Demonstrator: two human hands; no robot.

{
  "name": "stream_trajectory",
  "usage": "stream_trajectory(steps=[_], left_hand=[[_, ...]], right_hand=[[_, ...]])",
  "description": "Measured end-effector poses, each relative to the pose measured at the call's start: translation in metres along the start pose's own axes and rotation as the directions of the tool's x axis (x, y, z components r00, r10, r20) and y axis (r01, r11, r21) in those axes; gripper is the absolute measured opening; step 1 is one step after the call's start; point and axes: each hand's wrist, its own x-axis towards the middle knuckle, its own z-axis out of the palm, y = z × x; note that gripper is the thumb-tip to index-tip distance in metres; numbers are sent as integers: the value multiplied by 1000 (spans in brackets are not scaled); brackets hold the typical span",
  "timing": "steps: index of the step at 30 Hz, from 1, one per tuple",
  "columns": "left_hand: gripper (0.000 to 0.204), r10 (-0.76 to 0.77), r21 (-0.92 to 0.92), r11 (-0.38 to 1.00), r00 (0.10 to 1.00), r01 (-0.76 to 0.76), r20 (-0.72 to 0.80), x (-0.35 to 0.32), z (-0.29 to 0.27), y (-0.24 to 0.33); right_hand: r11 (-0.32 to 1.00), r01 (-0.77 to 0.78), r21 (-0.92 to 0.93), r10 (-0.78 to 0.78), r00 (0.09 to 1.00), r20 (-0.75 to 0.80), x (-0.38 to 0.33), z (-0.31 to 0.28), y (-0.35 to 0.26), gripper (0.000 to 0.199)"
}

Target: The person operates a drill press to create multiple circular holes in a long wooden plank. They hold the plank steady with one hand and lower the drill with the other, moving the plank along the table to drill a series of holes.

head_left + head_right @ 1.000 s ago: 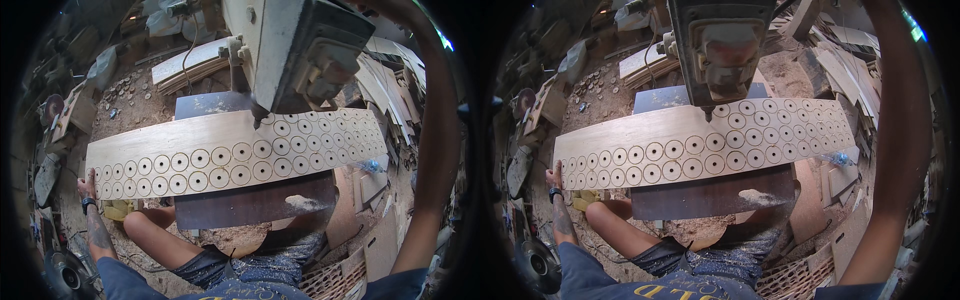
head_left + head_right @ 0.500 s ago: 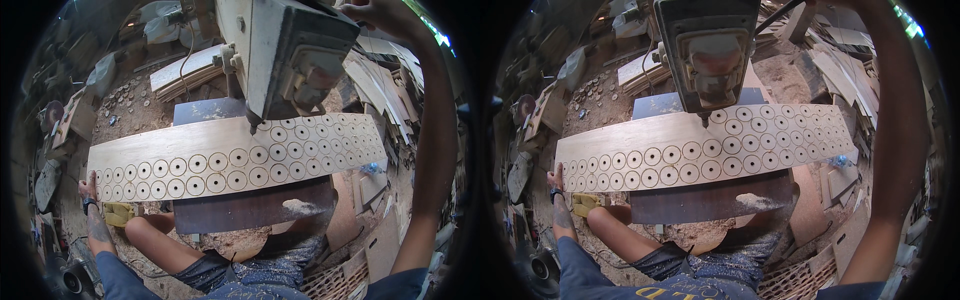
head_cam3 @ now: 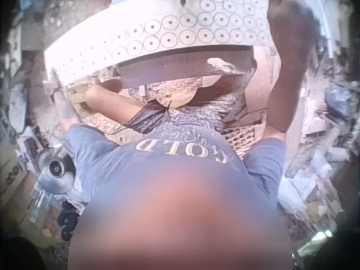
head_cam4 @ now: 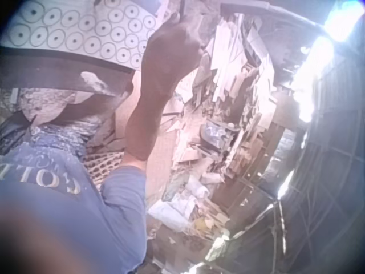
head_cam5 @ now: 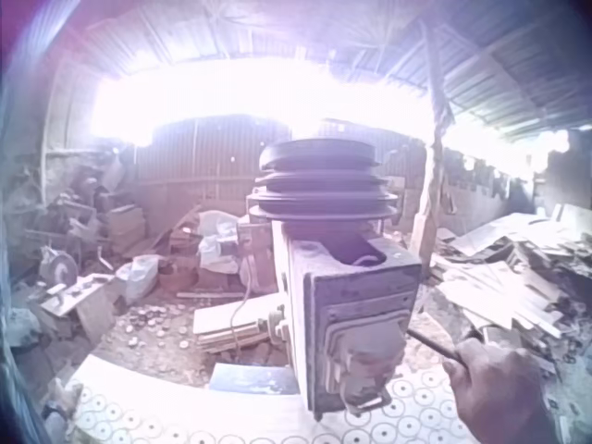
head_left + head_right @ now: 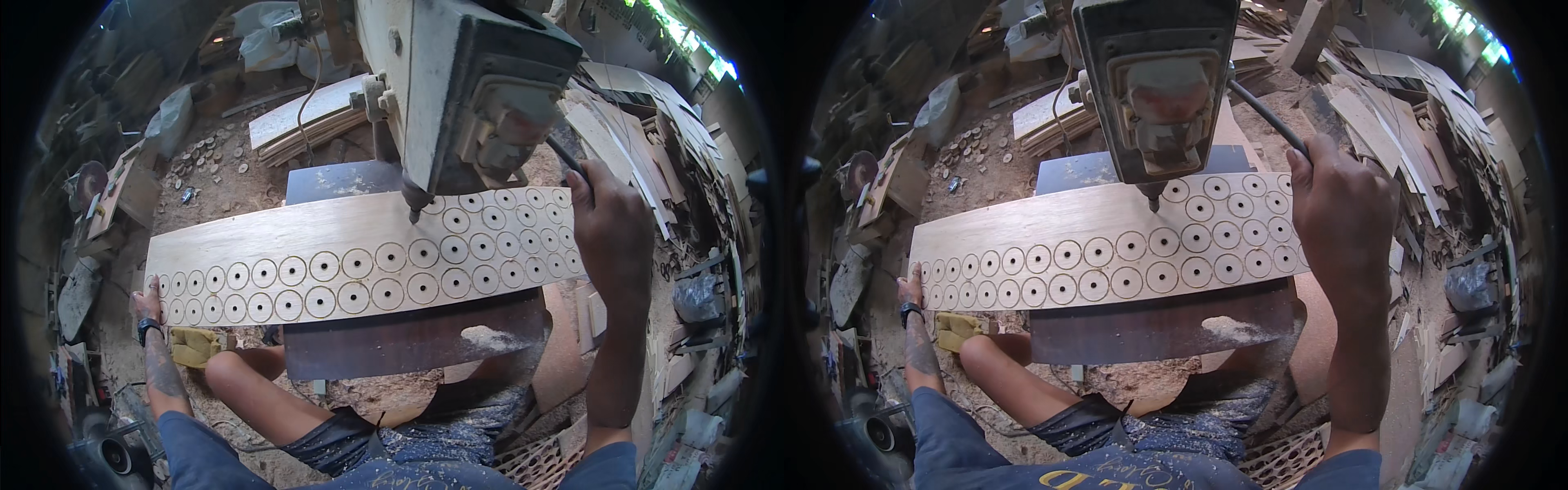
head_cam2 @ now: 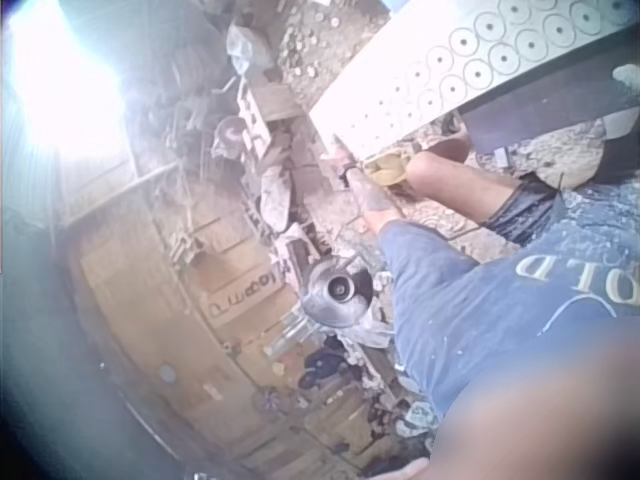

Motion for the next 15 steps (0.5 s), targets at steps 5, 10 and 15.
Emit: stream_trajectory(steps=[5,10,15], left_hand=[[97,-10,-61,998,1000,10,-3,-4,-1,3],[95,-20,-61,998,1000,19,-13,-11,-6,4],[93,-35,-84,996,999,35,0,-14,-7,8]], right_hand=[[1000,-13,28,12,999,37,-12,12,-3,20],[1000,-14,-11,16,980,200,-7,3,-9,25],[992,119,-28,-108,960,258,15,10,-1,38]])
